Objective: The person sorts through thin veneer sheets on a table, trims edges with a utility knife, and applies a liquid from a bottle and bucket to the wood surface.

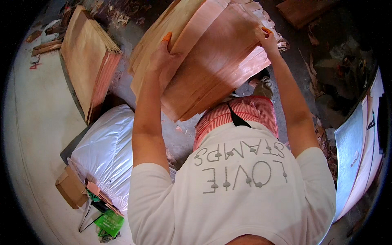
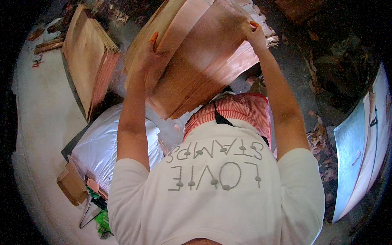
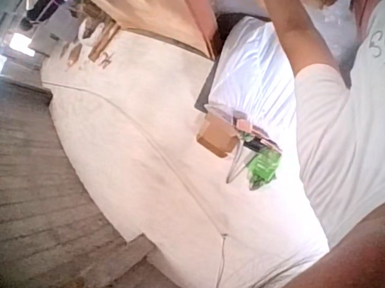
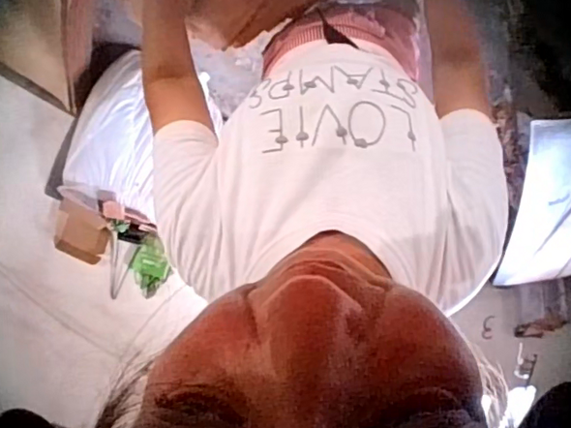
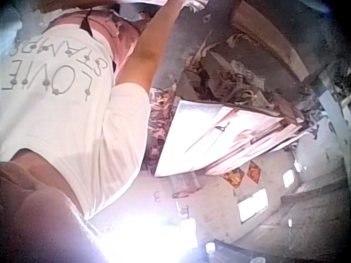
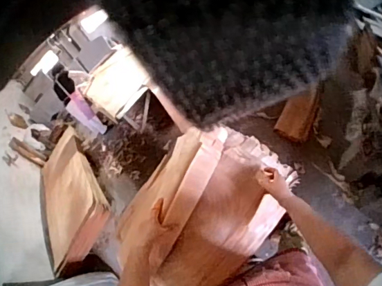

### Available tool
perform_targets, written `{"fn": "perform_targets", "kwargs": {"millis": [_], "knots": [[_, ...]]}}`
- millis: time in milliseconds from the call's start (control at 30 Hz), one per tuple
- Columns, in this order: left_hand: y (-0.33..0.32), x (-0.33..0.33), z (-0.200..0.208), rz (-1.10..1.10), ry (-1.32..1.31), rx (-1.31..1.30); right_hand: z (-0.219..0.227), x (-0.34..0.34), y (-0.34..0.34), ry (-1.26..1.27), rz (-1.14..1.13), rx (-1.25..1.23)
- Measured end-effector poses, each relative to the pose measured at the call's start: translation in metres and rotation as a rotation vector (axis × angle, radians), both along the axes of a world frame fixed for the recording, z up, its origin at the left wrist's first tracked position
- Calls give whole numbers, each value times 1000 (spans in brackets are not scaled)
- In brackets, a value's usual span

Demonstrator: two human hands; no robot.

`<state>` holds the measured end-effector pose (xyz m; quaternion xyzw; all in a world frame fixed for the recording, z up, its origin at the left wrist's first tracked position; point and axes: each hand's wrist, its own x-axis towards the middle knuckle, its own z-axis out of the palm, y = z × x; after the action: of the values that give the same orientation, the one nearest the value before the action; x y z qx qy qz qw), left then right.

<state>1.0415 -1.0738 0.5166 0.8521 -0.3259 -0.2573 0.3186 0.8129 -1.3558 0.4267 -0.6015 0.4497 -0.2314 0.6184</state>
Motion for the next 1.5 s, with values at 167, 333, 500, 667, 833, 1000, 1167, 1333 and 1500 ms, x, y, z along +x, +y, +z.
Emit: {"fn": "perform_targets", "kwargs": {"millis": [167,333,500,667,833,1000,1167,1333,1500], "knots": [[9,24,-23,-127,-142,-66,2,1,-6,-133,134,381],[7,13,-12,-87,-164,60,31,35,-6,-407,100,571],[-6,6,6,-118,-233,216,24,86,-17,-656,28,740],[0,21,-10,70,86,143,50,137,-4,-615,32,765],[-1,23,-15,80,74,103,86,140,25,-516,43,673],[9,23,-34,-181,-301,70,81,110,46,-616,-12,580],[-7,21,-41,-222,-264,17,-22,28,36,-403,-174,-13],[31,41,-66,-76,-184,-25,-29,-20,28,448,177,-900],[-6,0,-16,-283,-396,26,-15,-25,9,779,198,-593]]}}
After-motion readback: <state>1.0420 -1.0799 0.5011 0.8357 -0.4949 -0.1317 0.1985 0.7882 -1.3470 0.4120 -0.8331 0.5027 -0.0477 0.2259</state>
